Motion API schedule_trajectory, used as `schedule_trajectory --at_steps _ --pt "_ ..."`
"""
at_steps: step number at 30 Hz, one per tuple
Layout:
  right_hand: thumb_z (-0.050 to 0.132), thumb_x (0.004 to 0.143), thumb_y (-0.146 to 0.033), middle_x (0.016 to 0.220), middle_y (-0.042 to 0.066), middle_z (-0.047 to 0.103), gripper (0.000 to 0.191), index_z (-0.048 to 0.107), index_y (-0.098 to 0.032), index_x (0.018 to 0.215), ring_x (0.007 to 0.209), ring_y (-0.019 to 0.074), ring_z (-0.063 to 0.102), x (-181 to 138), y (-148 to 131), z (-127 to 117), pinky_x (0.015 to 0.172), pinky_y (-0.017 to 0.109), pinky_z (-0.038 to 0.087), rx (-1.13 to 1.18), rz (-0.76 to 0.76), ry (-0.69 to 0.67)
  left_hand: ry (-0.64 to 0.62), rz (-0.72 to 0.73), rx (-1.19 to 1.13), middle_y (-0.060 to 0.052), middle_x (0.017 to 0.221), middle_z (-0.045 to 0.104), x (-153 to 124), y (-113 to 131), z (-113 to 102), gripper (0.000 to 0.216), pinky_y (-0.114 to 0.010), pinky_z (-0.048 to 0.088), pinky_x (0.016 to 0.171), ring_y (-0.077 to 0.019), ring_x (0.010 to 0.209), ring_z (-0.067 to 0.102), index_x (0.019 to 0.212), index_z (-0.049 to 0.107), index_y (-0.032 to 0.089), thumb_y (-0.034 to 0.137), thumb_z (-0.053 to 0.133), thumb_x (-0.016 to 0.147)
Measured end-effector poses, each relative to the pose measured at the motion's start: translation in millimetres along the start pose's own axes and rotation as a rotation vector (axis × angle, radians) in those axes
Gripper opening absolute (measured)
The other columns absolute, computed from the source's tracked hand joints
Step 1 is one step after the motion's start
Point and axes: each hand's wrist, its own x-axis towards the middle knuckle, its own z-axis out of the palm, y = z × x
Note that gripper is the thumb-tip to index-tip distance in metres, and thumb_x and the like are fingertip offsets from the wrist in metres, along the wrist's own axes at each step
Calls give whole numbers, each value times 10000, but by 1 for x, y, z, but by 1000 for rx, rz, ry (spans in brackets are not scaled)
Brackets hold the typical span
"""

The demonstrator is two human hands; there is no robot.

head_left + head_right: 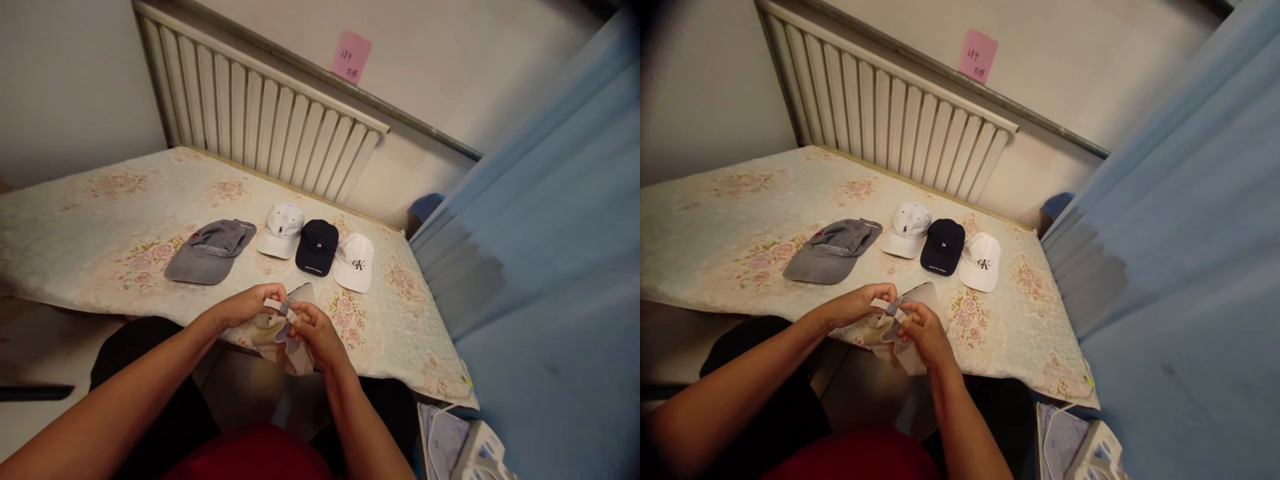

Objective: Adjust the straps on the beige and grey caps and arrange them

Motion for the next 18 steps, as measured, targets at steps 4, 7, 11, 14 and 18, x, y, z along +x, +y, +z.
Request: schedule_trajectory --at_steps 4,7,11,14,18 --pt "696 680 -253 588 -44 601 339 590 -185 994 481 83 470 1 0 1 505 213 315 18 -6 -38 -50 -10 -29 47 699 536 0 3 2 217 -203 336 563 -91 604 465 775 505 178 277 684 706" --pt "703 675 -276 570 -51 591 306 576 -191 940 456 79 449 2 -1 2 477 209 288 28 2 -64 -97 -28 -73 48 707 552 -1 3 2 249 -196 342 549 -87 597 476 770 504 177 266 717 677" --pt "708 668 -279 567 -50 603 289 559 -195 901 444 78 448 1 -4 4 460 202 282 28 25 -100 -123 -52 -156 42 686 564 0 -1 3 236 -201 354 538 -88 572 490 770 508 174 280 703 690" --pt "704 673 -275 557 -49 604 280 552 -190 891 438 76 457 1 -6 7 456 198 283 19 28 -109 -135 -60 -184 40 677 568 1 -5 3 247 -199 347 524 -84 551 495 776 506 171 282 709 691" --pt "689 686 -267 550 -57 597 270 544 -194 903 441 77 464 0 -11 11 458 197 284 -2 17 -116 -136 -70 -186 41 662 561 2 -5 4 259 -199 338 517 -83 541 491 768 496 172 312 702 701"
